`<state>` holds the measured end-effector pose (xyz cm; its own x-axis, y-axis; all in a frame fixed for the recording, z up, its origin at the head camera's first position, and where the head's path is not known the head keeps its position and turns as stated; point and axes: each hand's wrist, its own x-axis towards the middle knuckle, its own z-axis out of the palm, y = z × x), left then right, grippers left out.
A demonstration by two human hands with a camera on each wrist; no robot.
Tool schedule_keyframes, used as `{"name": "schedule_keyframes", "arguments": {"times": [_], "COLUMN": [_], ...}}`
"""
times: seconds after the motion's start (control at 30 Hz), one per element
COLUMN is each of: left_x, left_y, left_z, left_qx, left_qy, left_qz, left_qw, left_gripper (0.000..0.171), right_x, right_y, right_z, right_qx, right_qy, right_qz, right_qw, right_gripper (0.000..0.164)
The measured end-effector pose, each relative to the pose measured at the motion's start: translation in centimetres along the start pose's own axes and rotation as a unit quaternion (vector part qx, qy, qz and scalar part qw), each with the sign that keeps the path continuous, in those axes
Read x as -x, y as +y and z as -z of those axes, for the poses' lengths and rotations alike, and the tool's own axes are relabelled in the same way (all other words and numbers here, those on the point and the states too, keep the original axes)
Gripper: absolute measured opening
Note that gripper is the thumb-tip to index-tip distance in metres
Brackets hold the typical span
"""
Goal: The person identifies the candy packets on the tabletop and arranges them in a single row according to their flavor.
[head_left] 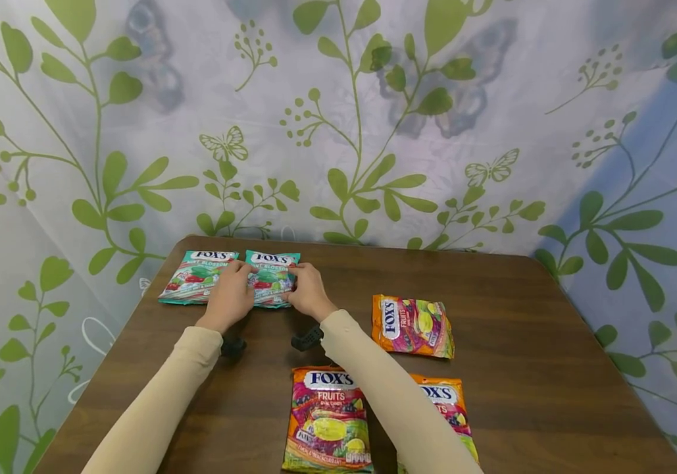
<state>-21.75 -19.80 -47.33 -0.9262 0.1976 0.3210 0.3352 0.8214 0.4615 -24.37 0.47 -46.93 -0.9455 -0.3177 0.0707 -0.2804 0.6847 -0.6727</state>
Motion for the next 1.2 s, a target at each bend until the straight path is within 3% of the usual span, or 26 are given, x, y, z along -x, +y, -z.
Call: {"name": "schedule_keyframes", "arguments": {"times": [0.1,0.3,0.7,1.0,1.2], "left_x": [0.0,-0.4,-0.8,-0.5,-0.4], "left_y": [1.1,3.3,7.0,9.4,11.5], "left_z": [0.1,1.1,1.9,1.3,-0.3], "left_qx": [0.006,0.026,0.116,0.204,0.242], "left_qy": [0.022,0.033,-0.013,-0.044,-0.092], "left_qz": [-0.004,0.019,0.004,-0.008,-0.009], "left_qw": [0.9997,0.9989,0.9932,0.9780,0.9658], "left_gripper": [0.027,0.030,0.037,0.034,0.033], "right_x": [0.2,0.8,4.0,7.9,10.7], "right_y": [0.0,0.2,1.6,3.5,5.3], "right_z": [0.3,1.0,5.0,9.2,11.8], "right_qx": [-0.003,-0.028,-0.085,-0.117,-0.099], "right_qy": [0.000,0.003,0.014,0.051,0.075], "right_qz": [0.003,0.008,0.012,-0.007,-0.009], "right_qw": [1.000,1.000,0.996,0.992,0.992], "right_gripper": [0.060,0.061,0.050,0.057,0.058]}}
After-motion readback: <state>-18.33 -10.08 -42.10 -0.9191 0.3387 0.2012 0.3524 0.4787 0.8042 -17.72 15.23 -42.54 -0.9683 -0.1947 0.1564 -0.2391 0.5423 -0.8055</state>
